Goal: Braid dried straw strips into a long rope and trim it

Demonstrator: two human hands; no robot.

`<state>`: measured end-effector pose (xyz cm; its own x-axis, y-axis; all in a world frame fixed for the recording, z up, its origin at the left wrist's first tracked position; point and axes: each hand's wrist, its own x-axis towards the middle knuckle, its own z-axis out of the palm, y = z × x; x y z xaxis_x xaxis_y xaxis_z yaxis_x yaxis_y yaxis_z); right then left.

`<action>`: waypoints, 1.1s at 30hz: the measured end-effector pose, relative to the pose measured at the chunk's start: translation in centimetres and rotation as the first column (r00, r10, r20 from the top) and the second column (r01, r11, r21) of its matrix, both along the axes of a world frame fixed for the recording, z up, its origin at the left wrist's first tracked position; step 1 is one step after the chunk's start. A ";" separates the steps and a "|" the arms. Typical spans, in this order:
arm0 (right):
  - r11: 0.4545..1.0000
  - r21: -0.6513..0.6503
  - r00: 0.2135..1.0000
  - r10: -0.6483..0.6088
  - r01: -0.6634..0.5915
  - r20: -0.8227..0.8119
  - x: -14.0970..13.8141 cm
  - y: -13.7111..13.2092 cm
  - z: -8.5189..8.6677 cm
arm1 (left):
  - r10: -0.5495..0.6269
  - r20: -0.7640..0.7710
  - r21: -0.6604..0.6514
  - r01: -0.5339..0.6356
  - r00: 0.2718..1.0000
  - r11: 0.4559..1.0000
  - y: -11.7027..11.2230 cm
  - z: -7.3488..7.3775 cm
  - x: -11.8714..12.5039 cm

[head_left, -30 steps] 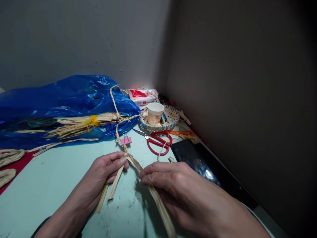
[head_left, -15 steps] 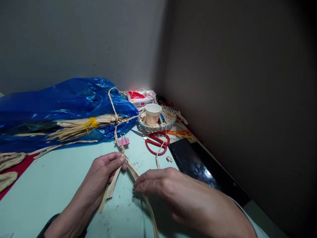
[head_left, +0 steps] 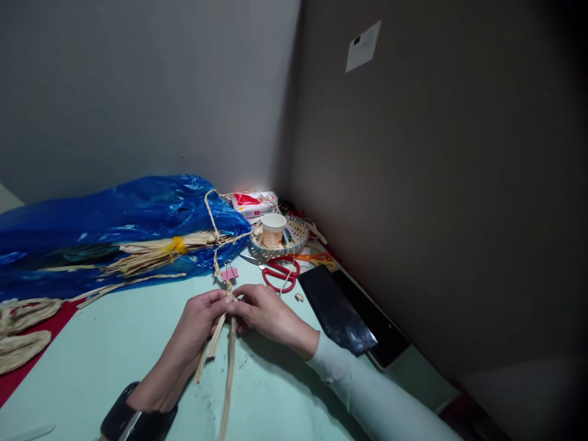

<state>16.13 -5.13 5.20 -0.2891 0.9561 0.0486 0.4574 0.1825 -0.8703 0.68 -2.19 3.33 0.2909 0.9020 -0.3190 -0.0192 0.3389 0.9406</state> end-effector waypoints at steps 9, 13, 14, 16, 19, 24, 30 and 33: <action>1.000 -0.019 0.996 0.001 0.001 0.089 -0.6 1.4 -0.3 | 0.060 -0.041 0.041 -0.058 0.997 0.997 0.1 0.0 0.1; 0.997 -0.068 0.996 0.039 -0.033 0.078 -0.2 1.6 -0.1 | 0.026 -0.054 0.076 -0.022 0.998 0.997 0.5 -0.4 -0.1; 0.996 -0.078 0.997 0.040 -0.034 0.069 0.0 1.7 -0.1 | 0.015 -0.053 0.089 -0.010 0.998 0.996 0.6 -0.5 -0.2; 0.995 -0.096 0.998 0.033 -0.028 0.051 0.4 1.8 -0.1 | -0.003 -0.059 0.110 0.010 0.998 0.994 0.7 -0.6 -0.4; 0.988 -0.147 0.999 0.053 -0.053 -0.002 0.7 2.0 -0.5 | -0.039 -0.052 0.115 0.045 0.998 0.992 0.5 -0.3 -0.2; 0.954 -0.267 0.985 0.099 -0.134 -0.142 0.1 2.1 -2.1 | -0.124 0.004 0.102 0.123 0.992 0.987 0.2 0.3 0.5; 0.979 -0.204 0.998 -0.024 0.011 -0.061 -0.1 1.8 -1.9 | -0.029 -0.142 0.138 0.049 0.989 0.989 0.5 0.0 -0.2; 0.988 -0.123 0.996 -0.091 0.091 0.010 -0.2 1.3 -1.0 | -0.014 -0.212 0.132 0.043 0.977 0.990 0.4 0.0 -0.4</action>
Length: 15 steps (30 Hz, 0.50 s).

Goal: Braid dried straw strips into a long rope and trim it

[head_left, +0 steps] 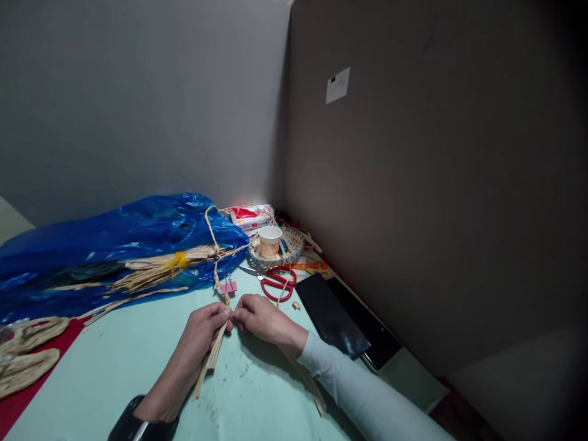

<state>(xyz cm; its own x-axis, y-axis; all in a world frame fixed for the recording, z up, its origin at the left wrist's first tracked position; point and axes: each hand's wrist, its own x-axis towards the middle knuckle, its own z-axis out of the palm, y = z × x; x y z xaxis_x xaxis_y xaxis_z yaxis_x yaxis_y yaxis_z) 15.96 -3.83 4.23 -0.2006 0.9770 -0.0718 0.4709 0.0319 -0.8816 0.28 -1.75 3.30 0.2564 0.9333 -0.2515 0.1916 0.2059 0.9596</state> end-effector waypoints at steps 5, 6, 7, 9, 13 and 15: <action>0.991 0.085 0.993 -0.107 0.102 0.057 -0.7 -0.8 0.7 | -0.032 -0.072 0.032 0.034 0.997 0.999 -0.3 0.0 0.0; 0.990 0.093 0.992 -0.116 0.110 0.059 -0.8 -1.0 0.7 | -0.038 -0.089 0.052 0.043 0.995 0.998 -0.3 0.1 -0.1; 0.988 0.100 0.991 -0.121 0.115 0.060 -0.9 -1.0 0.7 | -0.042 -0.108 0.075 0.051 0.993 0.996 -0.4 0.1 -0.1; 0.986 0.112 0.990 -0.129 0.122 0.059 -1.0 -1.0 0.6 | -0.040 -0.152 0.134 0.061 0.988 0.989 -0.5 0.4 -0.3; 0.982 0.125 0.987 -0.151 0.143 0.056 -1.3 -0.8 0.4 | 0.041 -0.253 0.273 0.030 0.967 0.962 -1.0 0.8 -0.1; 0.981 0.123 0.986 -0.160 0.153 0.052 -1.4 -0.7 0.4 | 0.091 -0.279 0.307 -0.001 0.956 0.952 -1.3 0.8 0.1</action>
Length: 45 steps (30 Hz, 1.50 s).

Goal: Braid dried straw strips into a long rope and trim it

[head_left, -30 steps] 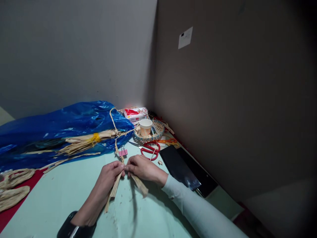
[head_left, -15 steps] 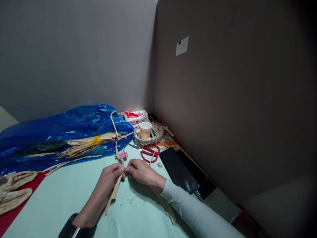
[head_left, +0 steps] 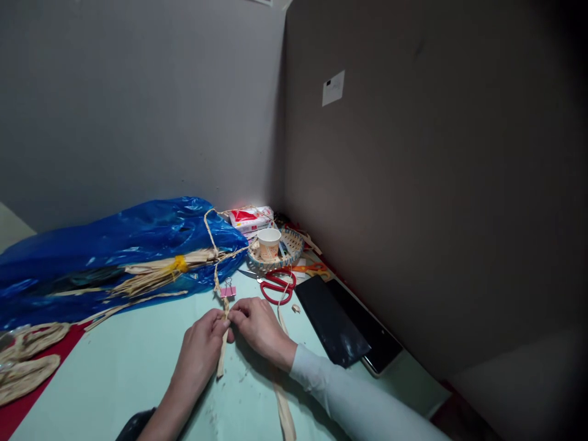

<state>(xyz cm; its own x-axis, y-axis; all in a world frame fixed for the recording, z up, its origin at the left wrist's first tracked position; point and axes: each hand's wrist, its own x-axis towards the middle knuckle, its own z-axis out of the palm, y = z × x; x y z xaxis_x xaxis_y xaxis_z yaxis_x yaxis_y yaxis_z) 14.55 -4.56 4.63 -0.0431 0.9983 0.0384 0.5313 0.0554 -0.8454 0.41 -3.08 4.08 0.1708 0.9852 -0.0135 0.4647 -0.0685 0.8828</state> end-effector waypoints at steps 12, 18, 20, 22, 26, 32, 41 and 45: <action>0.998 -0.029 0.999 0.050 -0.050 -0.001 1.2 0.6 -0.3 | -0.007 0.186 -0.172 0.039 0.983 0.984 0.2 -0.4 -0.2; 0.958 -0.169 0.971 0.217 -0.231 -0.097 2.4 1.2 -0.3 | 0.011 0.244 -0.242 0.050 0.970 0.969 0.6 -0.2 -0.4; 0.943 -0.201 0.962 0.249 -0.267 -0.107 2.8 1.2 -0.2 | 0.020 0.256 -0.258 0.048 0.966 0.965 0.6 -0.4 -0.5; 0.939 -0.200 0.960 0.263 -0.278 -0.100 3.3 1.1 0.0 | 0.027 0.268 -0.268 0.048 0.963 0.962 0.7 -0.5 -0.5; 0.949 -0.163 0.963 0.262 -0.269 -0.065 4.1 1.0 0.4 | 0.030 0.281 -0.263 0.047 0.959 0.964 0.7 -0.6 -0.5; 0.958 -0.113 0.964 0.265 -0.264 -0.008 4.6 0.9 1.3 | 0.031 0.280 -0.251 0.042 0.960 0.967 0.7 -0.1 -0.2; 0.995 0.070 0.994 0.072 -0.078 0.085 4.5 0.5 2.2 | 0.012 0.258 -0.224 0.048 0.966 0.973 0.6 -0.3 0.1; 0.997 0.064 0.986 0.042 -0.054 0.163 2.3 -0.5 1.4 | 0.005 0.266 -0.214 0.054 0.964 0.975 0.7 -0.3 0.2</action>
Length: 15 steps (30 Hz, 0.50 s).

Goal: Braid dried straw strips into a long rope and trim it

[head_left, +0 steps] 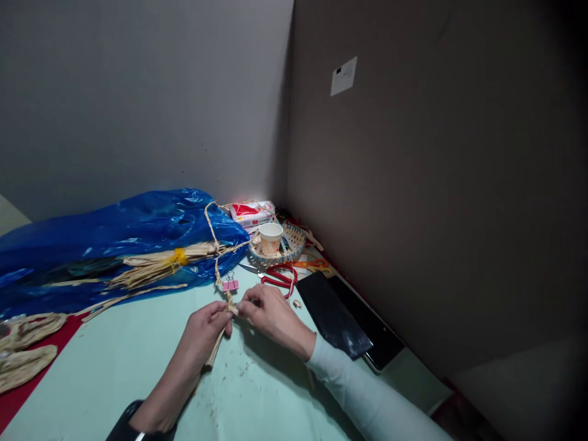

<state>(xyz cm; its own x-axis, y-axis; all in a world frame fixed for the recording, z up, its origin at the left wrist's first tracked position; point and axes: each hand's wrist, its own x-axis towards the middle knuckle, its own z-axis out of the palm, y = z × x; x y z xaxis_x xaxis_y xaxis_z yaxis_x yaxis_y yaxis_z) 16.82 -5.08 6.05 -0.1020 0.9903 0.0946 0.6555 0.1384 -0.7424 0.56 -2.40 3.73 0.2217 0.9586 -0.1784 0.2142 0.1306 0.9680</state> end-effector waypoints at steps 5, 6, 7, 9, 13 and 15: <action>0.997 0.003 0.989 -0.074 0.074 0.129 -1.8 -0.9 -1.0 | -0.031 0.039 -0.015 0.032 0.999 0.999 0.1 0.0 -0.1; 0.997 0.003 0.986 -0.082 0.083 0.145 -1.9 -0.9 -1.0 | -0.033 0.042 -0.019 0.034 0.999 0.999 0.1 -0.1 -0.1; 0.996 0.003 0.983 -0.090 0.091 0.158 -1.8 -0.9 -1.1 | -0.032 0.043 -0.023 0.033 0.999 0.999 0.1 -0.2 -0.2; 0.995 -0.001 0.980 -0.095 0.097 0.176 -1.7 -0.8 -1.2 | -0.030 0.041 -0.031 0.031 0.999 0.999 0.1 -0.3 -0.2; 0.996 -0.003 0.978 -0.086 0.088 0.188 -1.7 -0.7 -1.3 | -0.030 0.040 -0.043 0.032 0.999 0.999 0.1 -0.3 -0.3; 0.997 -0.001 0.980 -0.075 0.077 0.186 -1.7 -0.7 -1.3 | -0.021 0.032 -0.040 0.022 0.999 0.999 0.0 -0.1 -0.3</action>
